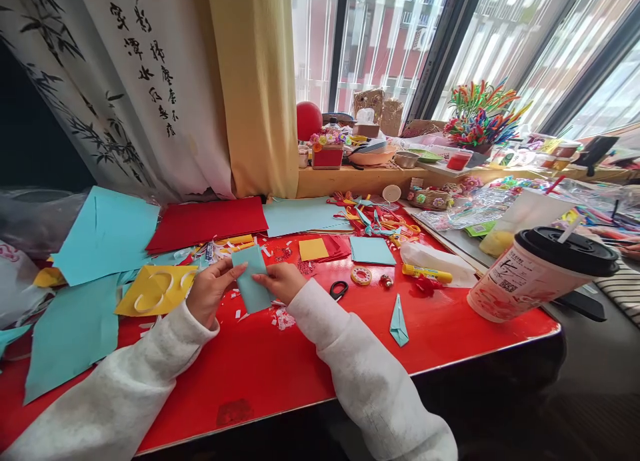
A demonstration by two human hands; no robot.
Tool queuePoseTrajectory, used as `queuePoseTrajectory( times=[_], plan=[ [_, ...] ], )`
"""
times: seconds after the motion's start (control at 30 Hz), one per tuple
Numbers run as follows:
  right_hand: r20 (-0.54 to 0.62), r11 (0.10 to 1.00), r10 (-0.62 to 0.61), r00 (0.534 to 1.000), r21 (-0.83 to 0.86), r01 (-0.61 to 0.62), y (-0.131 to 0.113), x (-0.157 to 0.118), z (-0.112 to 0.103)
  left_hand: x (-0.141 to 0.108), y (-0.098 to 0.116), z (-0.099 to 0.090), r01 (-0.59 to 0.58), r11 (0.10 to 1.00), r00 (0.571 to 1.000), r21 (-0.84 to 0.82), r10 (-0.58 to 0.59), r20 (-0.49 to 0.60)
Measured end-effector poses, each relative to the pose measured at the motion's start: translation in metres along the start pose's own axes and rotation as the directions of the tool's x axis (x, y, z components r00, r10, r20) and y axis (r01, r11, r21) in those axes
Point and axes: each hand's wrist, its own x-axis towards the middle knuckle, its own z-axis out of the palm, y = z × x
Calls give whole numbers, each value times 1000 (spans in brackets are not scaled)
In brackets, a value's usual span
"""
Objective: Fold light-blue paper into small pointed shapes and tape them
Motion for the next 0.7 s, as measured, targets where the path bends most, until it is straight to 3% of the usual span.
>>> queuePoseTrajectory(
  times=[0.2,0.33,0.53,0.7],
  plan=[
    [-61,996,31,998,89,-25,6,1,12,2,-7,-3,-53,998,993,39,57,-107],
    [33,985,22,999,173,-28,13,4,16,4,-10,-5,-98,993,982,68,108,-152],
    [81,974,-3,997,225,-15,14,4,13,3,-11,-5,-77,994,992,74,84,-95],
    [171,962,29,985,262,-74,8,1,11,4,-16,-6,-93,980,980,177,122,-160]
  ],
)
